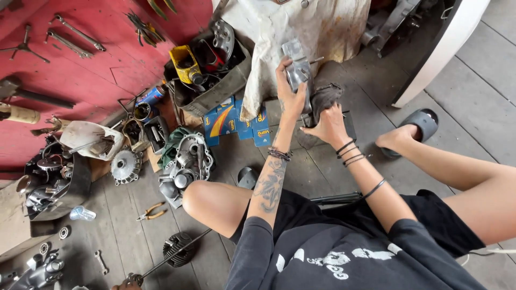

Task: The person sits on the floor and cleans a metallic engine component using a small metal tool to scrape off residue. They rotate the part to access different areas and occasionally wipe it with a cloth. Various engine parts and tools are scattered on the floor around them.

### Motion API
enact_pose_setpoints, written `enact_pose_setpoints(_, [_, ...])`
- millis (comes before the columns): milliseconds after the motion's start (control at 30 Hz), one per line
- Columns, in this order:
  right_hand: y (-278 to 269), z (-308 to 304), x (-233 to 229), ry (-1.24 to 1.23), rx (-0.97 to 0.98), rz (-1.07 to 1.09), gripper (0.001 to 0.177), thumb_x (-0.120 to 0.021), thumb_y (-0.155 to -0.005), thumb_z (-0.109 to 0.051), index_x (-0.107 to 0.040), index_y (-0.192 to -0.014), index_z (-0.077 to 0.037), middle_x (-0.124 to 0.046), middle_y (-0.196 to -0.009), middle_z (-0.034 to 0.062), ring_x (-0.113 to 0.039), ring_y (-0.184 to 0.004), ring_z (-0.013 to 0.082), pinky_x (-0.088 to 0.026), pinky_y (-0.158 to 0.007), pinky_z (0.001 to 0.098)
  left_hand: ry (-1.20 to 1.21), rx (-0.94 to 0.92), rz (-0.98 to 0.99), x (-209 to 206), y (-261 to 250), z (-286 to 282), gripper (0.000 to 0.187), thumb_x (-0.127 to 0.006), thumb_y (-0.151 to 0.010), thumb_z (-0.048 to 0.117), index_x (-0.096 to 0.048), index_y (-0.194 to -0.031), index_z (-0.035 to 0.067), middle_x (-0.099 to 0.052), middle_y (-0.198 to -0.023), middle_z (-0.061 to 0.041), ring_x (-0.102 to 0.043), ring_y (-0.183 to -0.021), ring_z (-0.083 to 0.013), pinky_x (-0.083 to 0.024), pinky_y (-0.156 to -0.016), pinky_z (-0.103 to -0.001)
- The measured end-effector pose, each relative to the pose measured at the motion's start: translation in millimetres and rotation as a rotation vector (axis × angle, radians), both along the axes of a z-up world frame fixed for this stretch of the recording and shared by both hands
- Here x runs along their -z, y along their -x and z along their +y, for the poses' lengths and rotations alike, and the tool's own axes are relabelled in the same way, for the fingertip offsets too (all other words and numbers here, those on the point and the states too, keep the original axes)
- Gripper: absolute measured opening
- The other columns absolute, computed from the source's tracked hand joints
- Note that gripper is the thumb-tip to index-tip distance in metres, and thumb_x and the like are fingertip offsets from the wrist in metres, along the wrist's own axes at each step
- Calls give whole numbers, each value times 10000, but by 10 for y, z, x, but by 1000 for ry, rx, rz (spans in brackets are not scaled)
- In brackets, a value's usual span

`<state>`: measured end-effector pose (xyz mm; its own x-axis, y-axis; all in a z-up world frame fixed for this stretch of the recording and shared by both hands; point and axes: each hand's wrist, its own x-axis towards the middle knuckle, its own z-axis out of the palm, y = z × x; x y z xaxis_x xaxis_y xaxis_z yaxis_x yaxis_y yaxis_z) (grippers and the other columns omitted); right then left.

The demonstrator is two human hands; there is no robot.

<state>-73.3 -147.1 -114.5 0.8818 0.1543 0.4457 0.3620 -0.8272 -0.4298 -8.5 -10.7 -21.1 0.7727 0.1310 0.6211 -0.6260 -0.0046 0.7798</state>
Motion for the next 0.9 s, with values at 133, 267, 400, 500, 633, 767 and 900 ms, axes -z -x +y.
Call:
enact_pose_setpoints(133, [-26,-52,-343,134,-120,92,856,-892,-640,-530,-690,-1110,156,-686,-1150,329,-575,-1208,497,-520,-979,547,-7,19,8,69,-61,74,599,-623,-910,236,-401,-1453,116,-341,-1563,-280,-206,-1533,-485,-177,-1236,-646])
enact_pose_setpoints(267, [-31,-199,-567,273,-202,273,638,-840,-790,-384,-695,-1115,146,-690,-1167,310,-613,-1167,507,-602,-855,513,-17,25,39,167,-177,63,633,-589,-852,80,-394,-1452,130,-329,-1569,-271,-177,-1540,-491,-168,-1227,-669])
enact_pose_setpoints(400, [-137,-438,-621,274,-306,333,331,-751,-890,-225,-730,-836,100,-695,-883,256,-667,-981,473,-607,-692,436,-42,25,39,60,-38,17,630,-592,-857,77,-400,-1455,127,-335,-1559,-283,-189,-1531,-507,-178,-1229,-661])
enact_pose_setpoints(500, [-197,-512,-697,317,-319,358,370,-722,-929,-277,-702,-777,60,-647,-777,197,-671,-870,405,-601,-662,378,-51,0,87,12,-26,-44,679,-583,-828,-14,-386,-1463,125,-318,-1562,-301,-174,-1524,-532,-182,-1221,-676])
enact_pose_setpoints(633, [-144,-528,-442,332,-329,138,361,-772,-887,-267,-711,-880,89,-648,-869,228,-678,-853,410,-604,-623,429,-85,9,41,-4,-25,11,598,-576,-909,78,-384,-1472,135,-336,-1558,-274,-182,-1535,-500,-179,-1239,-642])
enact_pose_setpoints(767, [-78,-564,176,282,-212,-177,273,-745,-757,-83,-567,-551,-61,-460,-522,66,-529,-556,264,-510,-520,325,-90,21,16,96,-51,26,570,-589,-979,309,-371,-1473,128,-315,-1573,-266,-173,-1537,-491,-169,-1242,-638])
enact_pose_setpoints(900, [91,-566,437,150,-170,-286,311,-697,-746,-29,-499,-513,-82,-449,-481,62,-467,-491,255,-492,-566,295,-98,-12,88,15,28,-69,601,-574,-927,184,-344,-1479,119,-303,-1565,-282,-163,-1524,-542,-153,-1236,-719])
